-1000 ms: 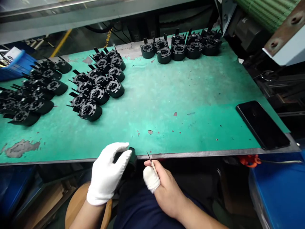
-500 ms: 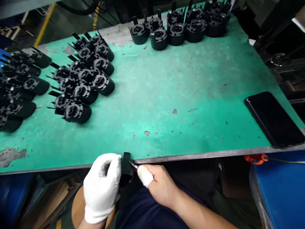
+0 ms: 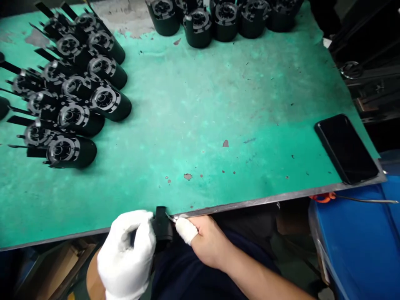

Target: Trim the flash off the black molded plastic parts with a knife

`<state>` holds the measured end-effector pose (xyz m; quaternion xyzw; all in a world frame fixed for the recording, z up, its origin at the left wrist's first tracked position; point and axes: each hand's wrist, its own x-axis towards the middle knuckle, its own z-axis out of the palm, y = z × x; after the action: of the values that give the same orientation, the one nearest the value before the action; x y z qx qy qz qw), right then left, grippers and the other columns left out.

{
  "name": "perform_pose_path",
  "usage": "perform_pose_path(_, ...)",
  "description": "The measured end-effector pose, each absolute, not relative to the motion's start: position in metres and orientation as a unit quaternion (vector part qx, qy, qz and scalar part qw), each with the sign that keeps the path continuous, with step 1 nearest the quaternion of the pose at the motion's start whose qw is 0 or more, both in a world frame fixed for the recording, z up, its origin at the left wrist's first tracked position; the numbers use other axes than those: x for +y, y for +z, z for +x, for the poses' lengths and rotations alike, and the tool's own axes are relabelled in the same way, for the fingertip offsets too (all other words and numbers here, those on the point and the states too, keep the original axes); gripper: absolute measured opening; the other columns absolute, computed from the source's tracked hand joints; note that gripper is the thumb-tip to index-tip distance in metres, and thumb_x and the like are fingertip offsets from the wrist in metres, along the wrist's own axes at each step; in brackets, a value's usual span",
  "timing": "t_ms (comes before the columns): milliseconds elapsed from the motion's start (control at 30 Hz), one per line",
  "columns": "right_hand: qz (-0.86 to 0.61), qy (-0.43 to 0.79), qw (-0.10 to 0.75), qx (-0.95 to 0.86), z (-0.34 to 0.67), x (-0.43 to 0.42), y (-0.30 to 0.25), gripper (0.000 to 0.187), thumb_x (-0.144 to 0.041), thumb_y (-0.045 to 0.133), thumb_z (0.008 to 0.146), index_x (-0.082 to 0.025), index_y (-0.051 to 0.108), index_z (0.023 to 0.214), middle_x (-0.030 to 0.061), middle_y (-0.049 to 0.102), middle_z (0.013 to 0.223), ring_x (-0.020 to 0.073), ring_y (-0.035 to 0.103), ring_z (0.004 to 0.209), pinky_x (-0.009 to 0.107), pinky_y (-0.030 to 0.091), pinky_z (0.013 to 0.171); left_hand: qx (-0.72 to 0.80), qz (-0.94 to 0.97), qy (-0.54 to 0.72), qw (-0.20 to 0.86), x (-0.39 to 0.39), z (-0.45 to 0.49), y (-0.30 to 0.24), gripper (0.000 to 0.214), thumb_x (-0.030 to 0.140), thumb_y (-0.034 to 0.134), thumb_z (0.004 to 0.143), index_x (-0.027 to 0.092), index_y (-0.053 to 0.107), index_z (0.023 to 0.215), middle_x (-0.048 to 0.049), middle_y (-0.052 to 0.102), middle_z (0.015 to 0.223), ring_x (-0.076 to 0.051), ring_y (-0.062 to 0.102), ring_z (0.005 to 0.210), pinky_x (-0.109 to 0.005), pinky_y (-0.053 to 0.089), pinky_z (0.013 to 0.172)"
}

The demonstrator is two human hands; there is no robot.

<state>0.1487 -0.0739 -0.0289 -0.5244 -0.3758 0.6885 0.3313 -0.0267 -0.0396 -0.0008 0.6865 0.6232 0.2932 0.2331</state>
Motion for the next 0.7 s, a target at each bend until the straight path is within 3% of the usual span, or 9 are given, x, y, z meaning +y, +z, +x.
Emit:
perform_pose_path(100, -0.509, 0.698, 0.347, -0.365, 0.149, -0.082, -0.031, 0.036, -0.043, 0.046, 0.101, -0.019, 0.062, 0.078, 0.0000, 0.058, 0.079, 0.0164, 0.049, 0.076, 0.030, 0.041, 0.073, 0.636, 0.668, 0.301, 0.243, -0.040, -0.028, -0.004, 0.005, 0.019, 0.066, 0.086, 0.022, 0.063, 0.090, -0.0038, 0.066, 0.092, -0.020, 0.064, 0.088, -0.037, 0.051, 0.087)
perform_pose_path(200, -0.515, 0.677, 0.365, -0.378, 0.149, -0.091, -0.029, 0.026, -0.042, 0.055, 0.097, -0.019, 0.067, 0.100, -0.0016, 0.056, 0.075, 0.0143, 0.049, 0.070, 0.028, 0.041, 0.068, 0.639, 0.673, 0.294, 0.227, -0.036, -0.026, -0.005, 0.003, 0.024, 0.064, 0.088, 0.021, 0.063, 0.088, -0.0033, 0.066, 0.089, -0.019, 0.064, 0.084, -0.036, 0.051, 0.086)
perform_pose_path(300, -0.520, 0.643, 0.383, -0.412, 0.143, -0.094, -0.028, 0.045, -0.038, 0.070, 0.088, -0.020, 0.059, 0.128, -0.0064, 0.050, 0.069, 0.0109, 0.044, 0.061, 0.025, 0.037, 0.060, 0.638, 0.690, 0.279, 0.198, -0.030, -0.021, -0.001, 0.013, 0.032, 0.061, 0.091, 0.021, 0.063, 0.084, -0.0026, 0.066, 0.084, -0.018, 0.063, 0.081, -0.035, 0.050, 0.084)
perform_pose_path(367, -0.520, 0.612, 0.399, -0.443, 0.138, -0.093, -0.028, 0.054, -0.035, 0.071, 0.087, -0.020, 0.056, 0.136, -0.0055, 0.053, 0.072, 0.0107, 0.047, 0.062, 0.025, 0.039, 0.061, 0.645, 0.687, 0.266, 0.202, -0.029, -0.018, 0.006, 0.019, 0.037, 0.060, 0.092, 0.021, 0.063, 0.082, -0.0018, 0.066, 0.082, -0.018, 0.063, 0.078, -0.034, 0.051, 0.082)
perform_pose_path(500, -0.554, 0.536, 0.444, -0.458, 0.135, -0.093, -0.025, 0.038, -0.035, 0.066, 0.090, -0.018, 0.066, 0.125, -0.0021, 0.056, 0.073, 0.0119, 0.049, 0.063, 0.026, 0.041, 0.062, 0.659, 0.644, 0.273, 0.279, -0.043, -0.023, 0.027, 0.023, 0.043, 0.057, 0.094, 0.023, 0.067, 0.095, -0.0020, 0.071, 0.094, -0.017, 0.068, 0.086, -0.031, 0.055, 0.083)
perform_pose_path(600, -0.528, 0.557, 0.478, -0.427, 0.144, -0.091, -0.019, 0.026, -0.036, 0.061, 0.094, -0.019, 0.071, 0.111, 0.0003, 0.059, 0.075, 0.0135, 0.051, 0.065, 0.027, 0.043, 0.064, 0.608, 0.624, 0.354, 0.339, -0.062, -0.036, 0.041, 0.030, 0.046, 0.054, 0.096, 0.026, 0.067, 0.114, -0.0053, 0.071, 0.118, -0.022, 0.069, 0.108, -0.037, 0.056, 0.097)
perform_pose_path(700, -0.466, 0.637, 0.481, -0.383, 0.150, -0.084, -0.010, 0.021, -0.037, 0.062, 0.093, -0.019, 0.072, 0.097, 0.0000, 0.058, 0.072, 0.0147, 0.051, 0.066, 0.028, 0.045, 0.067, 0.527, 0.641, 0.398, 0.391, -0.073, -0.043, 0.050, 0.069, 0.068, 0.056, 0.086, 0.026, 0.052, 0.140, -0.0127, 0.053, 0.148, -0.035, 0.056, 0.132, -0.050, 0.052, 0.108)
